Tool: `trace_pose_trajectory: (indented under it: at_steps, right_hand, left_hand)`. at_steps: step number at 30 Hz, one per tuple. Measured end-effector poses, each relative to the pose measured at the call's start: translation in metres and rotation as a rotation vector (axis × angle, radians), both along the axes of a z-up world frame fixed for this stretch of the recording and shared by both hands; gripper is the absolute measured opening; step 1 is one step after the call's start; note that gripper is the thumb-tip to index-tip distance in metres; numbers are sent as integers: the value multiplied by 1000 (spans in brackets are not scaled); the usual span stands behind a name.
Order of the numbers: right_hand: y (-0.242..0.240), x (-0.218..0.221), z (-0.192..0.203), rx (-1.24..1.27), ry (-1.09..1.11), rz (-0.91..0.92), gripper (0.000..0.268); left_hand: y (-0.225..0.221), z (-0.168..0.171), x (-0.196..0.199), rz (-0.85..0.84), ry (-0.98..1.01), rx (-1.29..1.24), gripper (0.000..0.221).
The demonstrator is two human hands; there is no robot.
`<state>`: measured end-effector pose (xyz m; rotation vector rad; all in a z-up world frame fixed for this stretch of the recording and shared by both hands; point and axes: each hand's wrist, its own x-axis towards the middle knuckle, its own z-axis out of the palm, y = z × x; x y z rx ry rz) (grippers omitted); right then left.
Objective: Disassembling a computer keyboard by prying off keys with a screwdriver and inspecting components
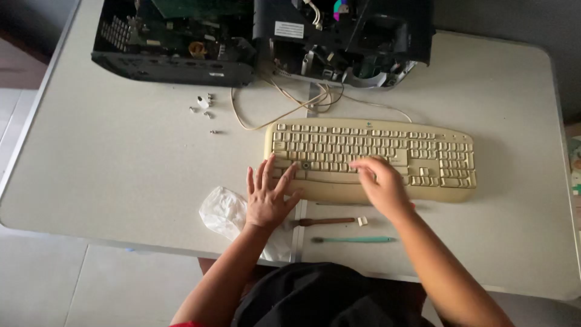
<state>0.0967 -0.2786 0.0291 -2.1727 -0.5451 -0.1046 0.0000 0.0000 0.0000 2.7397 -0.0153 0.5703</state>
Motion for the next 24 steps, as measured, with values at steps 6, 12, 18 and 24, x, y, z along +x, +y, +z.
trace_pose_trajectory:
  at_steps: [6,12,18,24]
  right_hand:
    - [-84,-51,-19,-426,-59,5,16]
    - [-95,-65,-31,-648,-292,57,19]
    - [-106,-55,-37,-563,-183,107,12]
    - [-38,-44,46,-499,-149,101,29]
  left_hand:
    - [0,2,0,-7,-2,6,70]
    - [1,-3,0,1,-21,14,69]
    - [2,-6,-1,7,-38,20,72]
    - [1,2,0,-3,-39,30,70]
